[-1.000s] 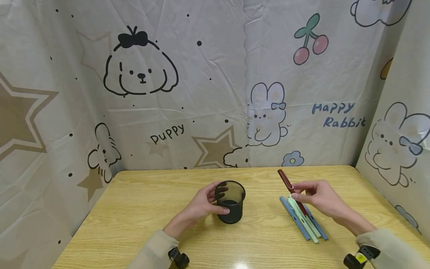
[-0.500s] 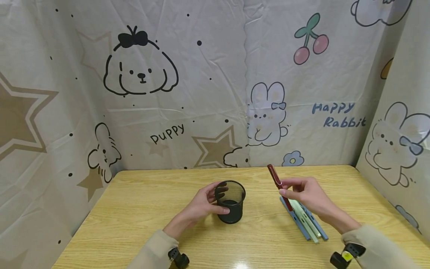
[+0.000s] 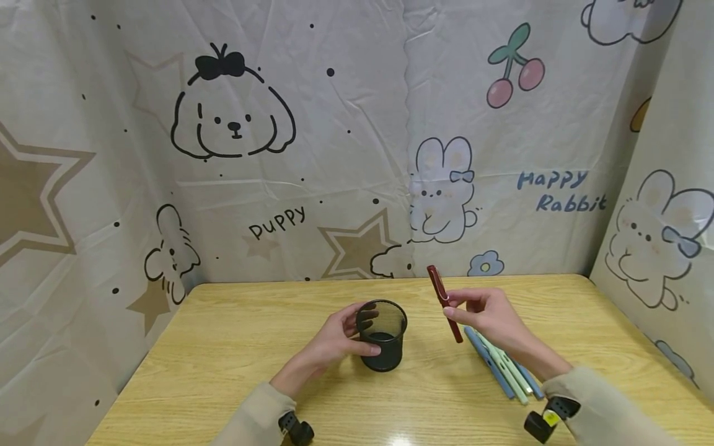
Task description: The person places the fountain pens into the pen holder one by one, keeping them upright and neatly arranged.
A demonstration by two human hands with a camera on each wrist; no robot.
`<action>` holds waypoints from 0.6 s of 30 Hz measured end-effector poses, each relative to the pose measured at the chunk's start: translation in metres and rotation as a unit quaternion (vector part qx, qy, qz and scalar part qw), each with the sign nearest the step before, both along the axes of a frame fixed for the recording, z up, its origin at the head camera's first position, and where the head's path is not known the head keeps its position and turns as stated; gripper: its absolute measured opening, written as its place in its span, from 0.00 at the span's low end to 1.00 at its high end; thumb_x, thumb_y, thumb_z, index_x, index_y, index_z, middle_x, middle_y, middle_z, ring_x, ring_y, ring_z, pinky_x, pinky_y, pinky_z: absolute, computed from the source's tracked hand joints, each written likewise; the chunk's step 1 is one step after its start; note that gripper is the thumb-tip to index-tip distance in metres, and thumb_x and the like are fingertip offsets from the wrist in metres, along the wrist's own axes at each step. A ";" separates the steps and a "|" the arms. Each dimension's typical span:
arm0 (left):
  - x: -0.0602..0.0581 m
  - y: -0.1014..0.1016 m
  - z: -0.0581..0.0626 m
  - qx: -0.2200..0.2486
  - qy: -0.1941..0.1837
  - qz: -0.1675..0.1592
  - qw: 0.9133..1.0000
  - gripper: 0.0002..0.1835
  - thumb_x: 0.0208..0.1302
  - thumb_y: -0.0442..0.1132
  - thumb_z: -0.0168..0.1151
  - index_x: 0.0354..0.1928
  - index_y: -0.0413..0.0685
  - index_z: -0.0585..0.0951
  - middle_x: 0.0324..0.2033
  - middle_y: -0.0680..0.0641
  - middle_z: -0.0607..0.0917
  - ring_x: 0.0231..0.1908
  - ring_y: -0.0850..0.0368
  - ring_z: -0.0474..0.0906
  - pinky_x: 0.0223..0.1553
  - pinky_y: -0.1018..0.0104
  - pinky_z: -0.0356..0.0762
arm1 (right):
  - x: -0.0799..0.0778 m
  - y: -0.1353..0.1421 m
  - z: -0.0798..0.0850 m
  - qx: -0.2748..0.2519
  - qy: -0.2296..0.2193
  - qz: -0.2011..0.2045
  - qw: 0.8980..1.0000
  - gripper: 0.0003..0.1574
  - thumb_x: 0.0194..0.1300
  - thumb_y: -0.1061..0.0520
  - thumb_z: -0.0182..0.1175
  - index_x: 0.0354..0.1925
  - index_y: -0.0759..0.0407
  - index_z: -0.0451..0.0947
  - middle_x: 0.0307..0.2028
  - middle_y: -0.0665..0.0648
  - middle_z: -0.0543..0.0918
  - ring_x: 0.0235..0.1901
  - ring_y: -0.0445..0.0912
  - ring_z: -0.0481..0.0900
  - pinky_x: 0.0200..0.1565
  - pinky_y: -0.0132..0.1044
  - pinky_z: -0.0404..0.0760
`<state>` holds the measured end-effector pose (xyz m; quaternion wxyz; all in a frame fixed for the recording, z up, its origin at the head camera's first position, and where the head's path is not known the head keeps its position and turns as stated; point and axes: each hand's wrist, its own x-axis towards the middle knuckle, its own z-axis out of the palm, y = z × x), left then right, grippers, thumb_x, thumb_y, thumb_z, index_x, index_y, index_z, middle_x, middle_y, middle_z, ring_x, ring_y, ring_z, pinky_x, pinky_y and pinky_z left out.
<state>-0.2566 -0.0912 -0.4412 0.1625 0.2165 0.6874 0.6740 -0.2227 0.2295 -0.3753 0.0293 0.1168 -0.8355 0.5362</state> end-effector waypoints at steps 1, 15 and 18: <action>0.000 0.000 0.000 0.000 0.000 0.000 1.000 0.46 0.56 0.25 0.78 0.77 0.38 0.68 0.71 0.33 0.73 0.70 0.33 0.69 0.71 0.46 0.68 | -0.001 -0.002 0.000 -0.003 0.001 0.001 1.000 0.21 0.68 0.58 0.73 0.56 0.68 0.86 0.42 0.59 0.89 0.28 0.44 0.71 0.30 0.34 0.69; 0.001 0.000 0.001 0.001 -0.001 -0.003 1.000 0.46 0.57 0.25 0.78 0.77 0.37 0.67 0.71 0.33 0.73 0.71 0.33 0.69 0.71 0.44 0.67 | -0.008 -0.024 0.001 -0.012 0.028 0.004 1.000 0.17 0.67 0.59 0.73 0.52 0.66 0.88 0.38 0.58 0.87 0.25 0.44 0.66 0.27 0.35 0.63; 0.001 0.000 0.001 0.005 -0.002 -0.002 1.000 0.46 0.57 0.24 0.77 0.77 0.37 0.67 0.71 0.33 0.73 0.71 0.33 0.68 0.72 0.43 0.66 | -0.009 -0.028 0.002 -0.014 0.031 0.002 0.999 0.17 0.67 0.59 0.73 0.52 0.66 0.88 0.36 0.57 0.86 0.24 0.44 0.65 0.26 0.34 0.61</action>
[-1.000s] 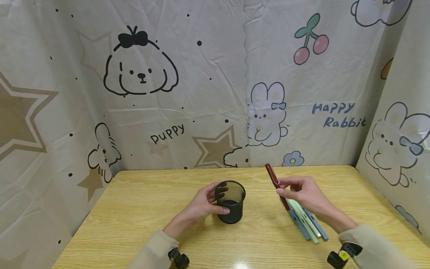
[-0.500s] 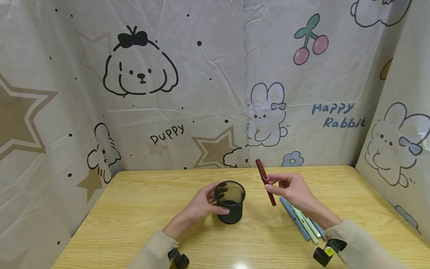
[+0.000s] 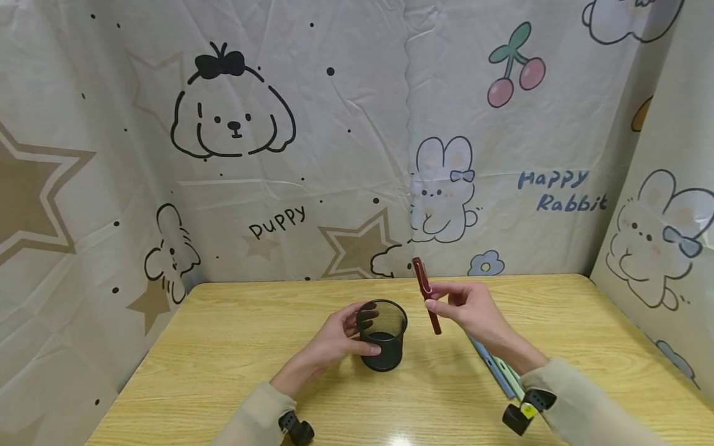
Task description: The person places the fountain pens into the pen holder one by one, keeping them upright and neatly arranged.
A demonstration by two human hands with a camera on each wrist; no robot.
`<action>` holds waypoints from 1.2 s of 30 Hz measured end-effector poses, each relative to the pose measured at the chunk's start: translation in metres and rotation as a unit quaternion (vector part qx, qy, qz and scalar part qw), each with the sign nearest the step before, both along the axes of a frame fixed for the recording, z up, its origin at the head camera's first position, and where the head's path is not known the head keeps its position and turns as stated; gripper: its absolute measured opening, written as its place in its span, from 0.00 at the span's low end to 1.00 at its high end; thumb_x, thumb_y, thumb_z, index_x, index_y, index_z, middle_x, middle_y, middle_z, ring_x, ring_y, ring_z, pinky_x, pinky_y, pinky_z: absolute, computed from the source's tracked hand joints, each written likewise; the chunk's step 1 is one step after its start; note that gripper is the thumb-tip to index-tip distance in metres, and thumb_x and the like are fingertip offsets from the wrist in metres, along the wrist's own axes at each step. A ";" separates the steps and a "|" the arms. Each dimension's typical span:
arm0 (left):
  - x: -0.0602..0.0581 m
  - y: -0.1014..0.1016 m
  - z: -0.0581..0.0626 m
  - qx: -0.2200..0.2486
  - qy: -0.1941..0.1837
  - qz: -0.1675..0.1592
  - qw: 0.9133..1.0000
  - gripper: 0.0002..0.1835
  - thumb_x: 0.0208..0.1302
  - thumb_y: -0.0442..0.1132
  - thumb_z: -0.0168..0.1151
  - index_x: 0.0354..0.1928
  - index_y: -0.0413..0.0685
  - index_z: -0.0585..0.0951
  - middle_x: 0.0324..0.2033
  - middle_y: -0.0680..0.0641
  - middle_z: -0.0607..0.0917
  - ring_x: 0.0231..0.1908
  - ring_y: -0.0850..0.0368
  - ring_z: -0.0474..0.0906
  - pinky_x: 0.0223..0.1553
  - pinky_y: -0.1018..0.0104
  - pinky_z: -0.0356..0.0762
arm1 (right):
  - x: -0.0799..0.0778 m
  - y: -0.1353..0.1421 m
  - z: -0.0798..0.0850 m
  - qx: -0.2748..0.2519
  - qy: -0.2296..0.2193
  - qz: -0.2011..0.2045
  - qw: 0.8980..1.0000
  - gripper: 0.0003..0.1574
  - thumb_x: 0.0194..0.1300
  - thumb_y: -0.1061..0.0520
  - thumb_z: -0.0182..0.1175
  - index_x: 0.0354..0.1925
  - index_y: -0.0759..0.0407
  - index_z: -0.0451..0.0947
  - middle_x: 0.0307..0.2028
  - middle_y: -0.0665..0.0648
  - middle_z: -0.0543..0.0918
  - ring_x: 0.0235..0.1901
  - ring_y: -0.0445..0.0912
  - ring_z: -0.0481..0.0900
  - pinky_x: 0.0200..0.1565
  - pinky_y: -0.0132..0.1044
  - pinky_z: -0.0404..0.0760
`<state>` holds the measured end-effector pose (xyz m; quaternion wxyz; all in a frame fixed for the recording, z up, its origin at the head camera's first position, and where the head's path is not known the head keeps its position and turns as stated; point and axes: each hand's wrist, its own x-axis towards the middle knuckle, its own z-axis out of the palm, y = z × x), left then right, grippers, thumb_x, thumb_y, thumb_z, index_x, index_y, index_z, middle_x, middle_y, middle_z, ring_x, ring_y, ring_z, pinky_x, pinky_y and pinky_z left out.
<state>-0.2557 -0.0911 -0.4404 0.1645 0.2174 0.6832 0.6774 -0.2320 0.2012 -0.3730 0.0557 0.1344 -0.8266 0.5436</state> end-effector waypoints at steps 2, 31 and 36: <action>0.000 0.000 0.000 0.000 0.000 0.002 1.000 0.46 0.56 0.24 0.77 0.77 0.37 0.68 0.71 0.33 0.73 0.71 0.33 0.69 0.72 0.44 0.66 | -0.001 -0.003 0.001 -0.004 0.005 0.002 1.000 0.17 0.67 0.59 0.74 0.52 0.66 0.88 0.36 0.57 0.86 0.24 0.44 0.65 0.26 0.34 0.62; -0.002 0.000 0.000 -0.018 -0.002 0.004 1.000 0.45 0.58 0.26 0.78 0.77 0.38 0.67 0.71 0.34 0.74 0.71 0.35 0.70 0.71 0.48 0.69 | -0.014 -0.045 0.013 -0.030 0.061 0.039 0.997 0.12 0.67 0.60 0.73 0.47 0.63 0.90 0.39 0.56 0.91 0.20 0.42 0.63 0.23 0.33 0.61; -0.001 -0.001 0.000 -0.018 -0.002 0.004 1.000 0.45 0.58 0.26 0.78 0.77 0.39 0.68 0.71 0.34 0.73 0.71 0.35 0.70 0.71 0.47 0.68 | -0.020 -0.053 0.007 -0.025 0.070 0.058 0.996 0.09 0.66 0.61 0.74 0.45 0.58 0.92 0.39 0.54 0.92 0.21 0.41 0.66 0.25 0.31 0.63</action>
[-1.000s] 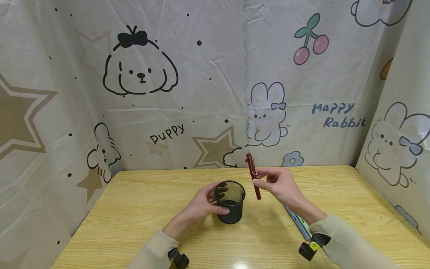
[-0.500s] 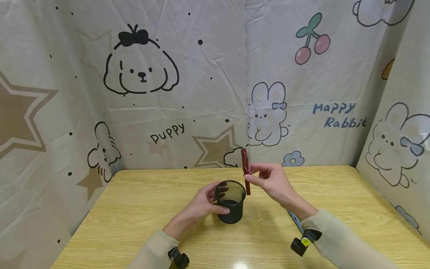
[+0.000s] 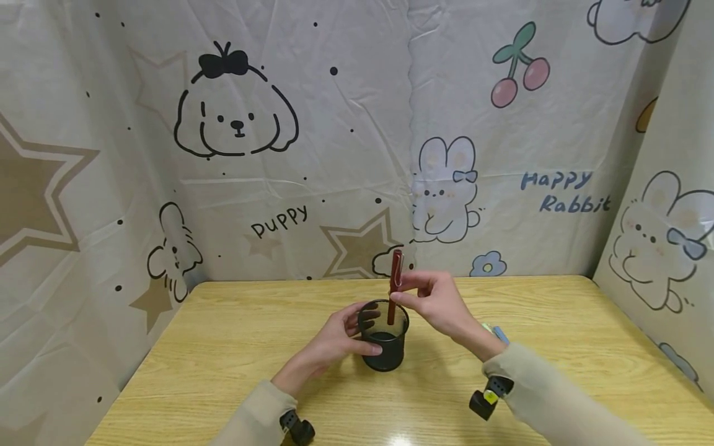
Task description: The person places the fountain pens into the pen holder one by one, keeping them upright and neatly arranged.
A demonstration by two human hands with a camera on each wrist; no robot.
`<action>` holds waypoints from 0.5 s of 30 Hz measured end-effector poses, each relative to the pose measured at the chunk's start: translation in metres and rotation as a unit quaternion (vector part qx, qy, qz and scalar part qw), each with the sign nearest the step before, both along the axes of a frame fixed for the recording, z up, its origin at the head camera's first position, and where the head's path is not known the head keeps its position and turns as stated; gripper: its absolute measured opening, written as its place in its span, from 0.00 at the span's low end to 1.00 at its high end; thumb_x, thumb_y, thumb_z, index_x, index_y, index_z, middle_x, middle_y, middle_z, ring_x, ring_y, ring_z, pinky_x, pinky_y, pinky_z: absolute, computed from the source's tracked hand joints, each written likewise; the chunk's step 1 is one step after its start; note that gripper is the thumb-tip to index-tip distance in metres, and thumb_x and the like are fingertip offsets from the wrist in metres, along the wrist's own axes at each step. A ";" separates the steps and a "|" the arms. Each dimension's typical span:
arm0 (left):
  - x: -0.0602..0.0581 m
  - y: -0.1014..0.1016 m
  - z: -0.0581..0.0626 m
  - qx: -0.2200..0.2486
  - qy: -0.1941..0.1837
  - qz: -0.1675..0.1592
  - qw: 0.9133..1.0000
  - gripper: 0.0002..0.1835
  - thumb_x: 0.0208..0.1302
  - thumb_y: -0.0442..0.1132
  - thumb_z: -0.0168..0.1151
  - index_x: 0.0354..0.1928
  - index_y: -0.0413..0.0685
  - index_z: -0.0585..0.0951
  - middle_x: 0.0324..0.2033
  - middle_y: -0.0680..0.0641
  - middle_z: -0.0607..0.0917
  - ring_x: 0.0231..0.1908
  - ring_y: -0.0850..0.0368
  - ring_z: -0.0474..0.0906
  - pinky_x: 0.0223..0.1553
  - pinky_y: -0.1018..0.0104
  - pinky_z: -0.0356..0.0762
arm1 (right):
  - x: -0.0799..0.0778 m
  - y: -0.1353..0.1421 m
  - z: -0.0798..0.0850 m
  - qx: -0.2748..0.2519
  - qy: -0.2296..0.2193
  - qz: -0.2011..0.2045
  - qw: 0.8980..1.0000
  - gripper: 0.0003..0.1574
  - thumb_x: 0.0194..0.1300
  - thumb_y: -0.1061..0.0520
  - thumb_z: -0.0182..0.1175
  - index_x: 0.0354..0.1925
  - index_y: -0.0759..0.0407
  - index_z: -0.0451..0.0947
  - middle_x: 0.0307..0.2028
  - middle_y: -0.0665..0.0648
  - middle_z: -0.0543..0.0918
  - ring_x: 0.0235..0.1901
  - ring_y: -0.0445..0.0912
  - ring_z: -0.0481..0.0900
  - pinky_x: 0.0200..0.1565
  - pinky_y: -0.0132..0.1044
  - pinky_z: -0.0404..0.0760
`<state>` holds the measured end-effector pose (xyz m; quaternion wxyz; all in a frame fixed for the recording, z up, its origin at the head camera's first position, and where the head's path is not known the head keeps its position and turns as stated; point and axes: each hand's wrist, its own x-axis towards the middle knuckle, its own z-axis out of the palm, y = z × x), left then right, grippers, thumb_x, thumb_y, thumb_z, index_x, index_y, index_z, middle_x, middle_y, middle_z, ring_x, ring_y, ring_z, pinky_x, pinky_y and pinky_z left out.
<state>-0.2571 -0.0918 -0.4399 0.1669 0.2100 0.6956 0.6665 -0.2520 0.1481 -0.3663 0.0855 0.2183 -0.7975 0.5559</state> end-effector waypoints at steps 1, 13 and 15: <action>0.000 0.000 0.000 0.000 0.000 0.000 1.000 0.45 0.58 0.26 0.78 0.77 0.40 0.68 0.71 0.34 0.73 0.71 0.35 0.69 0.71 0.47 0.68 | -0.001 -0.001 -0.002 0.003 0.001 0.002 1.000 0.09 0.66 0.61 0.74 0.45 0.58 0.92 0.40 0.53 0.92 0.22 0.41 0.69 0.26 0.31 0.64; 0.000 0.000 -0.002 0.002 -0.001 0.002 1.000 0.45 0.58 0.27 0.78 0.77 0.43 0.69 0.69 0.41 0.78 0.70 0.37 0.72 0.70 0.48 0.70 | -0.007 -0.010 -0.014 0.036 -0.016 0.003 0.999 0.12 0.64 0.62 0.75 0.47 0.62 0.91 0.41 0.56 0.92 0.43 0.49 0.85 0.34 0.33 0.72; 0.000 0.000 -0.002 0.003 -0.001 0.002 1.000 0.45 0.58 0.27 0.78 0.77 0.43 0.69 0.68 0.41 0.78 0.69 0.40 0.73 0.69 0.49 0.71 | -0.007 -0.011 -0.014 0.039 -0.021 0.004 0.999 0.13 0.64 0.62 0.75 0.47 0.62 0.91 0.40 0.55 0.92 0.44 0.49 0.86 0.35 0.34 0.72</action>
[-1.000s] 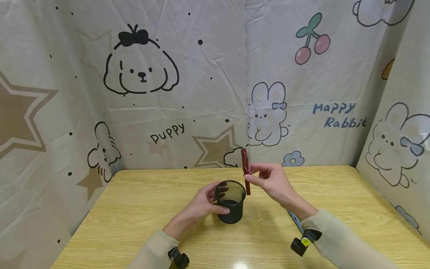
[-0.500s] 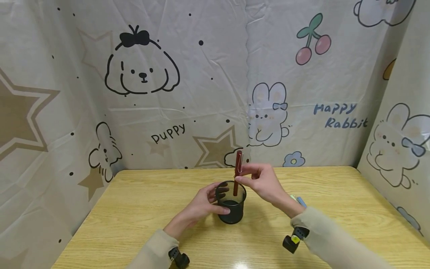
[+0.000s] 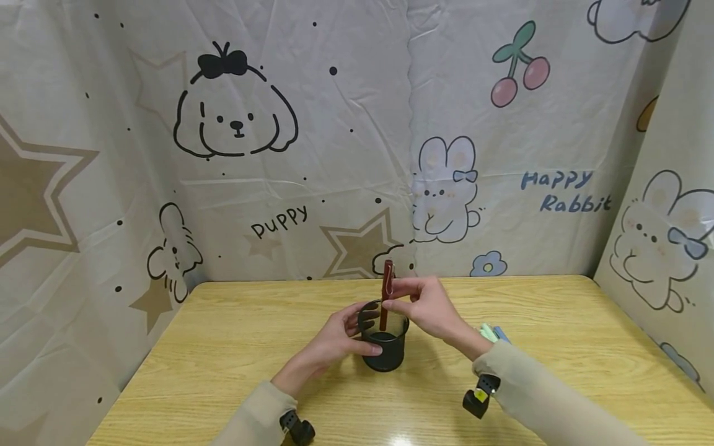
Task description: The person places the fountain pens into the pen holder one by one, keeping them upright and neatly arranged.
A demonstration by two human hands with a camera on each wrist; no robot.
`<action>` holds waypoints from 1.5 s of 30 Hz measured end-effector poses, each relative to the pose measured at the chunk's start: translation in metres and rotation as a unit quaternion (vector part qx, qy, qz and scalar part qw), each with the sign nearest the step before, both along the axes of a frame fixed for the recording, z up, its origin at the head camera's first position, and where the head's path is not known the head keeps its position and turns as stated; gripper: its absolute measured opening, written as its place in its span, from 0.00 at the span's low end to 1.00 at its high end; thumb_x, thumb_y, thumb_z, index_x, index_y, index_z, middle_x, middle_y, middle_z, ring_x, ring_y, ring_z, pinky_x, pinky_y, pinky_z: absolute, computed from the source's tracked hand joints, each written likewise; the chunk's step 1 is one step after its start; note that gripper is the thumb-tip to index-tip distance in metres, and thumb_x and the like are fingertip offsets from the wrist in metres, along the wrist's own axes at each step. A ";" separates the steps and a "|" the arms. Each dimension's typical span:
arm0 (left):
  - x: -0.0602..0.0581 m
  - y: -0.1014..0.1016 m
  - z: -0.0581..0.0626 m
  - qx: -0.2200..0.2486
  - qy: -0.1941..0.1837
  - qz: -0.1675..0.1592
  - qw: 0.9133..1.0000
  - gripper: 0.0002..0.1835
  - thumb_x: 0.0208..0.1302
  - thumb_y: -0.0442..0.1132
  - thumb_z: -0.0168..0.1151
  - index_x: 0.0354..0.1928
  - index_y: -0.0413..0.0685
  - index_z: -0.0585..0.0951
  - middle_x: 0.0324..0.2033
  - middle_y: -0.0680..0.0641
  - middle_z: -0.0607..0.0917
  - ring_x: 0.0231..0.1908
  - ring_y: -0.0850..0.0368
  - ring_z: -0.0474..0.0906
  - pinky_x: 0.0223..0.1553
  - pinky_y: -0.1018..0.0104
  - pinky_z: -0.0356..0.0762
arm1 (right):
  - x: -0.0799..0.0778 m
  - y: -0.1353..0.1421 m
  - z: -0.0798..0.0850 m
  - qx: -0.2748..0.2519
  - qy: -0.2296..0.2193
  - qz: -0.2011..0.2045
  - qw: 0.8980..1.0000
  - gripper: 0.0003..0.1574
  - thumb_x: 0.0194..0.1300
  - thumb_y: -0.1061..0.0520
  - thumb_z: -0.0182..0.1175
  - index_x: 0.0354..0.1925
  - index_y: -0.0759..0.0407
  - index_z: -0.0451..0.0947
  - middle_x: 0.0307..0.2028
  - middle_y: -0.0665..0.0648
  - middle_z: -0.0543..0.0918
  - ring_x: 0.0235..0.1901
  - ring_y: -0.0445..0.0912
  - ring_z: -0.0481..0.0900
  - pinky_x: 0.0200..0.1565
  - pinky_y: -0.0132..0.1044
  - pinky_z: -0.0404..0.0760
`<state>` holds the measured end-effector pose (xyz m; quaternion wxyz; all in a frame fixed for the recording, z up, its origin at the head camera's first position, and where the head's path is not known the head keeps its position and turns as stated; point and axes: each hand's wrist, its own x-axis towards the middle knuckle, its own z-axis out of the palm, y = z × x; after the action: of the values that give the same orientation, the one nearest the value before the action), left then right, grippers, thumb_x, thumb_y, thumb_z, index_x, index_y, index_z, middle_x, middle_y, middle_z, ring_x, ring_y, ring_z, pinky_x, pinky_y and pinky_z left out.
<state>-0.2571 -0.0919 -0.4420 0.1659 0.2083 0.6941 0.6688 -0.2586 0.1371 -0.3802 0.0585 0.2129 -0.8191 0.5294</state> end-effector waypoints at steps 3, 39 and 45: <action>0.000 0.000 0.000 0.000 0.001 -0.001 1.000 0.44 0.58 0.26 0.78 0.77 0.44 0.69 0.68 0.41 0.78 0.68 0.42 0.74 0.69 0.48 0.71 | -0.001 -0.001 -0.002 0.005 0.000 0.004 1.000 0.13 0.64 0.61 0.76 0.47 0.61 0.91 0.39 0.54 0.92 0.43 0.48 0.87 0.36 0.35 0.72; 0.000 0.001 0.001 0.000 0.003 -0.002 1.000 0.46 0.58 0.26 0.78 0.78 0.43 0.68 0.68 0.40 0.79 0.67 0.43 0.75 0.69 0.49 0.72 | -0.001 -0.003 -0.012 0.054 -0.018 0.025 0.998 0.18 0.62 0.59 0.77 0.51 0.60 0.90 0.38 0.50 0.92 0.37 0.43 0.85 0.32 0.32 0.77; 0.000 0.001 0.002 -0.012 0.004 0.009 1.000 0.48 0.58 0.26 0.78 0.79 0.40 0.65 0.69 0.36 0.77 0.68 0.42 0.74 0.70 0.47 0.70 | 0.002 0.008 0.000 0.052 -0.007 0.008 0.999 0.15 0.65 0.57 0.76 0.50 0.58 0.90 0.39 0.50 0.92 0.27 0.43 0.74 0.27 0.32 0.66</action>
<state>-0.2567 -0.0910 -0.4402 0.1594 0.2032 0.7043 0.6612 -0.2569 0.1447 -0.3801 0.0375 0.2184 -0.8445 0.4876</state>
